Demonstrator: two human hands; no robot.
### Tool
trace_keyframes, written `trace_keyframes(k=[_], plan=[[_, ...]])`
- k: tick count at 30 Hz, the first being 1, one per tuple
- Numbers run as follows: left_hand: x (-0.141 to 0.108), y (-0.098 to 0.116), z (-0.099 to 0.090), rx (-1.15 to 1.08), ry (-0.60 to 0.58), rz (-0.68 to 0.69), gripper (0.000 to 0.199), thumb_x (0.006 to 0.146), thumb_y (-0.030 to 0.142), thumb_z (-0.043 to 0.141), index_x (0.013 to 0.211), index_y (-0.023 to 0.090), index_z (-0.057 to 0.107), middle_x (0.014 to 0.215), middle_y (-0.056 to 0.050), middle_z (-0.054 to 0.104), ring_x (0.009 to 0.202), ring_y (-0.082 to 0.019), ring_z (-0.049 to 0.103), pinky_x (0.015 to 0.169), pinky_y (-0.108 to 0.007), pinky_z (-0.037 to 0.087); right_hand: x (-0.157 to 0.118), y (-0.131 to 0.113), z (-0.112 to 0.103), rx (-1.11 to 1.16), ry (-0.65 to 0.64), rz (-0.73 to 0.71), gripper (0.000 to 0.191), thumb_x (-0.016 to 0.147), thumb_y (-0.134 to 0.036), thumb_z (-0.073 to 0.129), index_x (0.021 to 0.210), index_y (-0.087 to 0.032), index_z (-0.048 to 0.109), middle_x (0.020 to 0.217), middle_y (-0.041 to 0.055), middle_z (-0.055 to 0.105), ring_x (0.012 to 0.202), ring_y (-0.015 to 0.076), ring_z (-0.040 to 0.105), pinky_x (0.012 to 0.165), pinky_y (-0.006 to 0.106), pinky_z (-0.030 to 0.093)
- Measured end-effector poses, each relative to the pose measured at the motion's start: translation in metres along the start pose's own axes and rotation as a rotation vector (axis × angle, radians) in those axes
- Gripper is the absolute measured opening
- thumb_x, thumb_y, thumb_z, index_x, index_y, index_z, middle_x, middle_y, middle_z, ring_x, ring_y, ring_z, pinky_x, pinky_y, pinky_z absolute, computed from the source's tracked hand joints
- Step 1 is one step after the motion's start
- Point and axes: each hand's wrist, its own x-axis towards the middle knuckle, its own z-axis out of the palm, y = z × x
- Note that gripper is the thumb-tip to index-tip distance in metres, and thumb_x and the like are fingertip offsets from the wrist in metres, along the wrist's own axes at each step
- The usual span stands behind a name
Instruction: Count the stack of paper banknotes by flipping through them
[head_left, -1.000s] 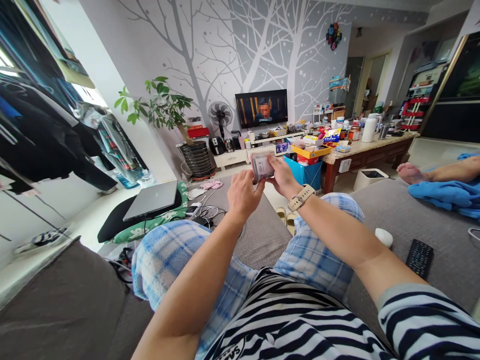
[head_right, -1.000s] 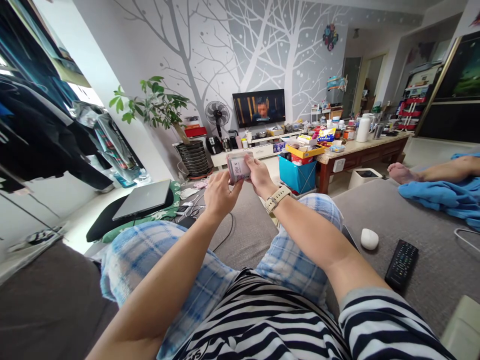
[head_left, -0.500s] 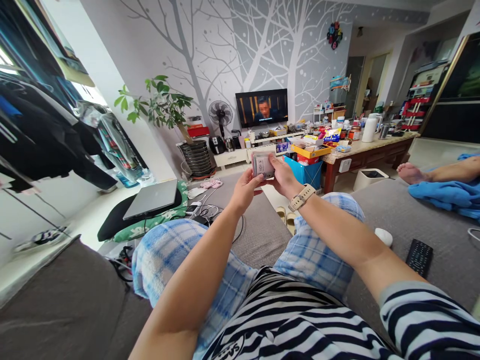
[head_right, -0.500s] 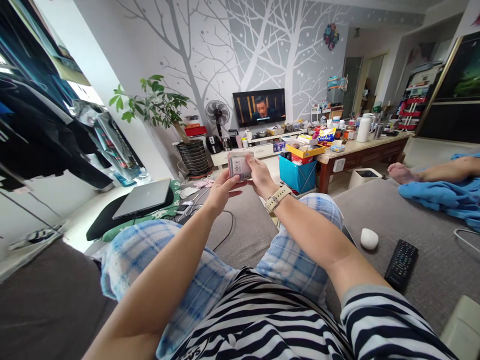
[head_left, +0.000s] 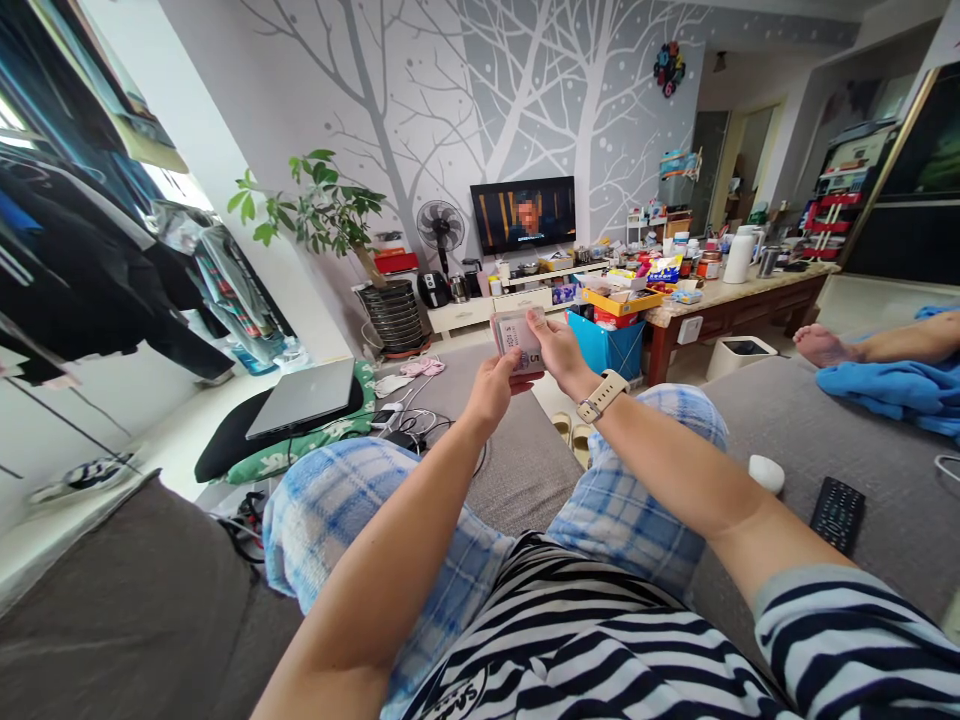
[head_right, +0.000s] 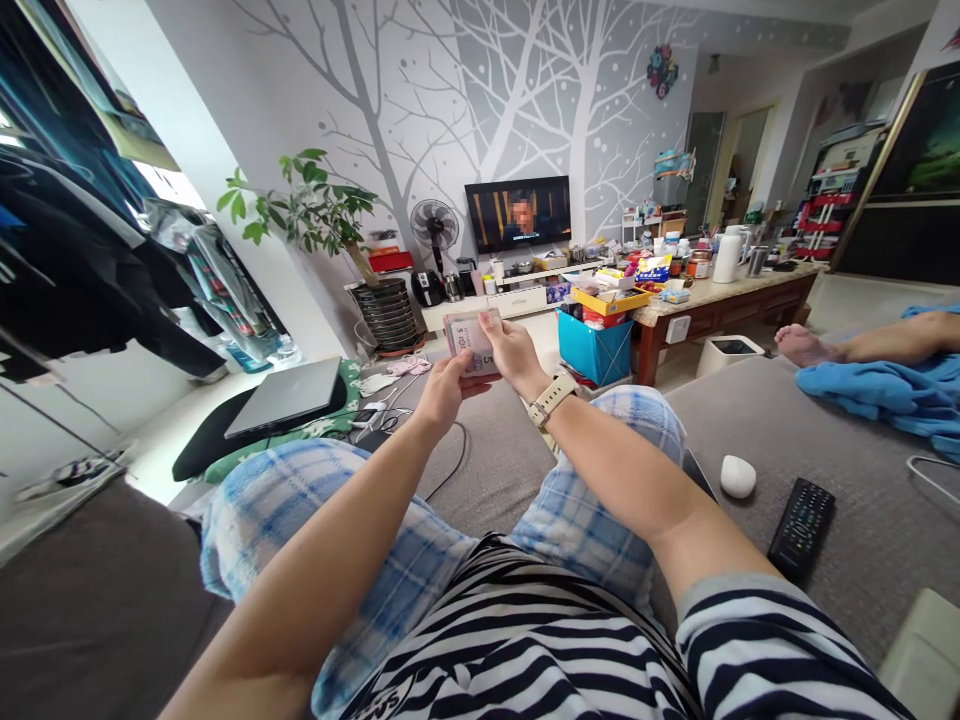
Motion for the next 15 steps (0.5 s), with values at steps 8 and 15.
trace_keyframes(k=[8,15], plan=[[0.003,-0.001,-0.002,-0.085,0.094,-0.029,0.031,0.077,0.041,0.051,0.092,0.015,0.06,0.086,-0.011,0.07,0.076,-0.023,0.069,0.069,-0.033,0.051,0.003,0.004,0.002,-0.098,-0.047,-0.1,0.052,0.076,-0.067,0.042,0.081,-0.018,0.061,0.078,0.0039,0.063,0.075,0.017,0.057,0.064,0.028,0.043],[0.014,-0.004,-0.006,-0.163,0.201,-0.032,0.031,0.077,0.041,0.051,0.095,0.016,0.059,0.09,-0.01,0.069,0.077,-0.022,0.069,0.07,-0.032,0.051,0.004,0.0,-0.003,-0.215,0.08,-0.128,0.038,0.075,-0.054,0.054,0.086,-0.018,0.056,0.078,0.002,0.061,0.071,0.0141,0.055,0.063,0.026,0.041]])
